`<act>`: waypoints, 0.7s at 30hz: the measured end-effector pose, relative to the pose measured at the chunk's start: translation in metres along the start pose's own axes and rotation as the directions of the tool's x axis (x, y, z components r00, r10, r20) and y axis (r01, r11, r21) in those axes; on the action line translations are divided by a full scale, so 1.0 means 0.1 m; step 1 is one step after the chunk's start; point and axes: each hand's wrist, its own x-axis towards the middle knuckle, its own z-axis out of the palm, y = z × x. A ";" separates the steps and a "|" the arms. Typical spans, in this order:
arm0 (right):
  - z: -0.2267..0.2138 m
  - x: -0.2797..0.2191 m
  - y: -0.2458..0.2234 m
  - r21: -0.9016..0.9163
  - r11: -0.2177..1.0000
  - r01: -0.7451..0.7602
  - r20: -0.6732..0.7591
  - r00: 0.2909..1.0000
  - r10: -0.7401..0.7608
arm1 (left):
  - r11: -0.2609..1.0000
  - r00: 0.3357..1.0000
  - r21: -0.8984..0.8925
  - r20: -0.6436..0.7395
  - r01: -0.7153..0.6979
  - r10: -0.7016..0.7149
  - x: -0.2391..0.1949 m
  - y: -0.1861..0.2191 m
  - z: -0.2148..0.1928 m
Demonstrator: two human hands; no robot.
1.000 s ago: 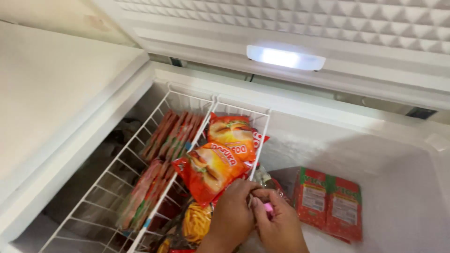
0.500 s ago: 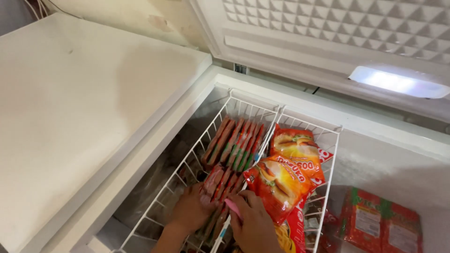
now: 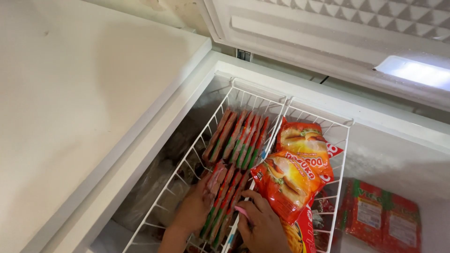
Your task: Organizing various frozen food packages inside a chest freezer.
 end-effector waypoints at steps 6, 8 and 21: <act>-0.04 0.03 -0.10 0.037 0.990 -0.139 0.037 0.990 0.138 | 0.989 0.990 0.072 -0.051 -0.130 0.134 0.02 0.10 -0.01; 0.00 0.01 -0.04 0.020 0.996 -0.090 -0.002 0.996 0.090 | 0.995 0.994 0.008 -0.047 -0.102 0.102 0.02 0.13 -0.05; 0.03 -0.01 -0.01 -0.008 0.996 -0.090 -0.028 0.996 0.089 | 0.984 0.992 0.125 -0.032 0.127 -0.124 -0.03 0.32 -0.19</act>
